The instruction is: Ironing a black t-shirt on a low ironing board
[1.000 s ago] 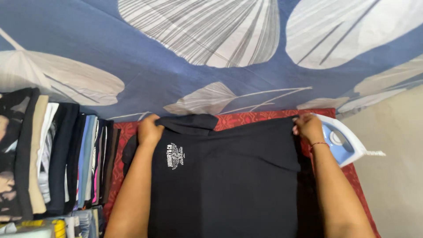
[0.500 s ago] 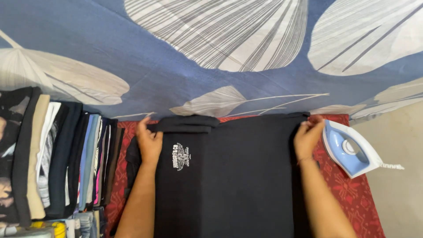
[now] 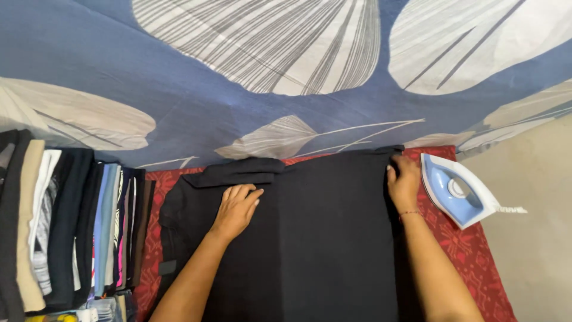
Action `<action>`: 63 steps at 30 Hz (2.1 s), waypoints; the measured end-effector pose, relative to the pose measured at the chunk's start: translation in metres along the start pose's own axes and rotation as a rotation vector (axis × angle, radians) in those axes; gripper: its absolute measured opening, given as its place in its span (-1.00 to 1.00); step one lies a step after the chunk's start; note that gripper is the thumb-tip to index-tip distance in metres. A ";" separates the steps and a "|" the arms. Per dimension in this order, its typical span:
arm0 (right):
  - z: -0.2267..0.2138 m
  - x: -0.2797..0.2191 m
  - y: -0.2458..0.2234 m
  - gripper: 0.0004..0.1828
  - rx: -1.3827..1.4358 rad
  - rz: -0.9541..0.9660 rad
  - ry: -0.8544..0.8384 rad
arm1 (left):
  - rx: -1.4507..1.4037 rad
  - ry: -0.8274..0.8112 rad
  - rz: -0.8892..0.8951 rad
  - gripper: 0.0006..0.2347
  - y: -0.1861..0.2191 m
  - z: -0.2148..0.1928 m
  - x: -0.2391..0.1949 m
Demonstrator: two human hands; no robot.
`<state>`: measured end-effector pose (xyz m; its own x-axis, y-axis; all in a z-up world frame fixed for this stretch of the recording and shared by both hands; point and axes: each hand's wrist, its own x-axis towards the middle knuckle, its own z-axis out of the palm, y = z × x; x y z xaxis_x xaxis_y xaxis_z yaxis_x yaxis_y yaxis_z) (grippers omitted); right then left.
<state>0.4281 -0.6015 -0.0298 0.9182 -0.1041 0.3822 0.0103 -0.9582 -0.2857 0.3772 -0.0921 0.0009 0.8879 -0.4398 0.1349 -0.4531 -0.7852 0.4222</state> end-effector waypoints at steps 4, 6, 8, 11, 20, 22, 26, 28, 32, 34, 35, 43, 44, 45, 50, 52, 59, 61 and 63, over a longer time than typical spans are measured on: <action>0.003 0.027 0.030 -0.25 0.122 0.411 -0.156 | 0.120 0.111 0.015 -0.73 0.017 0.011 0.025; 0.027 0.042 0.065 -0.35 0.205 0.544 -0.283 | 0.126 0.147 0.024 -0.69 0.028 0.009 0.040; 0.059 0.046 0.101 -0.61 0.281 0.548 -0.394 | -0.006 0.106 -0.136 -0.61 0.038 0.004 0.053; 0.008 0.052 0.051 -0.67 0.239 0.463 -0.312 | 0.025 0.089 -0.214 -0.60 0.021 0.033 0.057; -0.030 0.039 0.009 -0.58 0.409 0.571 -0.429 | 0.015 0.183 -0.346 -0.77 0.008 0.072 0.057; -0.038 0.037 -0.005 -0.62 0.404 0.522 -0.400 | 0.017 0.216 -0.350 -0.82 0.024 0.062 0.055; -0.024 0.023 -0.003 -0.68 0.266 0.351 -0.198 | 0.056 0.370 -0.305 -0.89 0.037 0.055 0.060; -0.025 0.015 -0.007 -0.71 0.162 0.369 -0.119 | 0.073 0.384 -0.287 -0.89 0.036 0.056 0.059; -0.029 0.018 -0.035 -0.68 -0.222 0.112 0.247 | -0.002 0.444 -0.222 -0.87 0.038 0.050 0.060; -0.064 0.012 -0.098 -0.66 -0.072 -0.040 0.091 | -0.054 0.471 -0.227 -0.83 0.038 0.051 0.060; -0.083 0.009 -0.130 -0.62 0.075 -0.190 -0.065 | -0.110 0.496 -0.229 -0.78 0.038 0.052 0.061; -0.057 -0.034 -0.040 -0.26 -0.196 -0.244 -0.336 | -0.050 0.047 0.117 -0.57 0.048 -0.003 0.004; -0.054 -0.031 -0.023 -0.25 -0.226 -0.020 -0.319 | 0.115 -0.040 0.081 -0.58 0.045 -0.005 -0.002; -0.068 -0.037 -0.053 -0.25 -0.226 -0.021 -0.315 | 0.117 -0.037 0.082 -0.58 0.045 -0.005 0.000; -0.088 -0.111 -0.106 -0.17 -0.071 -0.471 -0.425 | 0.203 -0.222 -0.049 -0.42 0.047 -0.004 0.006; -0.101 -0.101 -0.081 -0.31 -0.193 -0.288 -0.297 | 0.203 -0.223 -0.078 -0.41 0.047 -0.001 -0.002; -0.154 -0.007 0.055 -0.26 -0.736 -0.007 0.067 | 0.201 0.032 -0.061 -0.38 0.049 -0.002 0.005; -0.165 0.014 0.089 -0.43 -0.558 0.195 -0.232 | 0.185 0.026 -0.055 -0.39 0.050 -0.005 0.002; -0.179 0.021 0.087 -0.57 -0.375 0.389 -0.533 | 0.169 0.018 -0.056 -0.40 0.044 -0.006 -0.003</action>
<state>0.3776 -0.7351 0.1110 0.8959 -0.4019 -0.1890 -0.4017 -0.9148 0.0416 0.3555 -0.1226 0.0248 0.9128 -0.3865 0.1318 -0.4082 -0.8711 0.2731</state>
